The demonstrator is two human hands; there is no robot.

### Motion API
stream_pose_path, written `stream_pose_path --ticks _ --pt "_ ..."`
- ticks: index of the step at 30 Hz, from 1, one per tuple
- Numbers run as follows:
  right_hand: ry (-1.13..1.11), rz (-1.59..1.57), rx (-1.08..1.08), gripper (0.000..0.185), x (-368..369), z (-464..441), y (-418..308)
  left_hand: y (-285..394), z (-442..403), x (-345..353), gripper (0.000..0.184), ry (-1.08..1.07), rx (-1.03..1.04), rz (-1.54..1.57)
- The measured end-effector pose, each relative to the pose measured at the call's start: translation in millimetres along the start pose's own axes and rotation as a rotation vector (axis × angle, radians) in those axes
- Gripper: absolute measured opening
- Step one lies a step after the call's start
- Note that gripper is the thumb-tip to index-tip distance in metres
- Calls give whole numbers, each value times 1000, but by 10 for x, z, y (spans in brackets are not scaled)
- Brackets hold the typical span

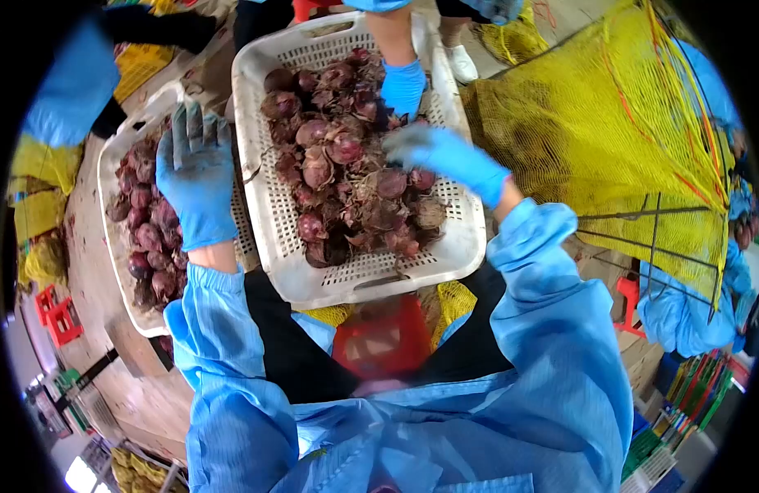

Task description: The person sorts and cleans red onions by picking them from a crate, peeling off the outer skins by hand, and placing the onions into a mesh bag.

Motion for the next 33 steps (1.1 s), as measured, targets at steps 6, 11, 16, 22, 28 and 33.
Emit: stream_pose_path --ticks 6,11,16,22,28,33 --pt "-336 1139 27 63 1214 -399 1326 158 -33 -22 39 104 36 73" --pt "-193 1558 -64 52 1616 -501 2085 322 -99 -211 41 15 39 176" --pt "-137 1603 -36 52 1677 -539 2208 449 -126 -372 41 -26 42 224" --pt "27 1030 50 49 1568 -602 1985 657 -22 -369 41 54 60 249" --pt "307 -403 131 37 1575 -817 1445 756 44 -340 39 -24 131 304" --pt "155 -769 162 33 2381 -999 -271 866 137 -98 51 -293 160 396"
Point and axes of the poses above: each hand's wrist, its own z-axis away from the middle knuckle, its own x-axis out of the palm, y = z × x, the point moved 4 cm from there along -z, towards the middle knuckle, and after that the axes turned 13 degrees about -z, right-handed, at the moved point
